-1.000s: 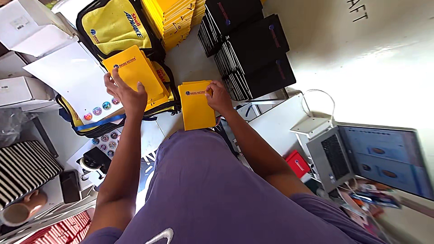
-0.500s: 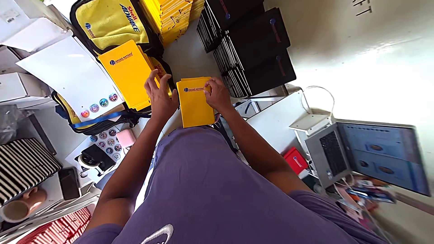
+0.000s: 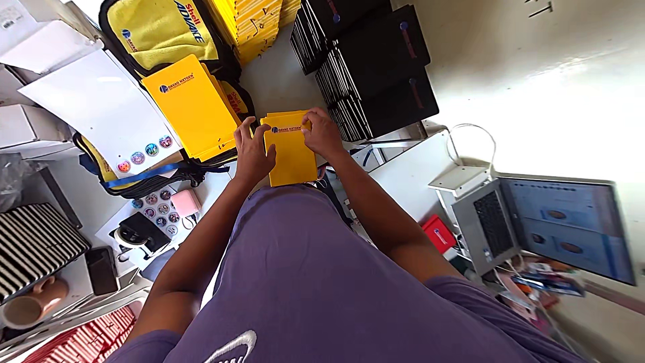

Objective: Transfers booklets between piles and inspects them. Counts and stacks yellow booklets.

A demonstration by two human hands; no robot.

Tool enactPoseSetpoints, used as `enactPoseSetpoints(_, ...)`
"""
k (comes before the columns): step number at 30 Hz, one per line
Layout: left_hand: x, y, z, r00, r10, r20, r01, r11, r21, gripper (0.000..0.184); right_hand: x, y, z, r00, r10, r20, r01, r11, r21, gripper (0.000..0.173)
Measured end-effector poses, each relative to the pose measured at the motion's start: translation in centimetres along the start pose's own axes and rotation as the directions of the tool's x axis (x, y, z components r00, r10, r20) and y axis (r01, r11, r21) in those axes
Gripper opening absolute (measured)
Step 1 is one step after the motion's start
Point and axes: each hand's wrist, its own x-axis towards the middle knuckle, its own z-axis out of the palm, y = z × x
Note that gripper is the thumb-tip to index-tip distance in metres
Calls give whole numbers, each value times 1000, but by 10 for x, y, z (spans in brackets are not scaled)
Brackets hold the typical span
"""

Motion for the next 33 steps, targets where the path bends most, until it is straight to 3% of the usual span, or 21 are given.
enactPoseSetpoints(14, 3, -11, 14, 993, -55, 104, 58, 998, -25, 44, 12, -6, -6, 998, 10, 66, -5, 997, -71, 11)
enactPoseSetpoints(20, 3, -10, 11, 991, -66, 119, 71, 997, -33, 45, 12, -8, 0, 997, -56, 55, 66, 979, -191, 22)
enactPoseSetpoints(26, 3, -12, 7, 991, -64, 115, 68, 997, -39, 44, 10, 4, 5, 984, -178, 17, 178, 972, -153, 19)
enactPoseSetpoints(29, 2, -12, 7, 991, -63, 118, 69, 997, -47, 44, 3, 12, 10, 971, -225, -80, 217, 972, -90, 15)
enactPoseSetpoints(33, 0, -14, 6, 992, -49, 116, 55, 997, -47, 44, -10, 17, 19, 964, -199, -176, 186, 979, -84, 37)
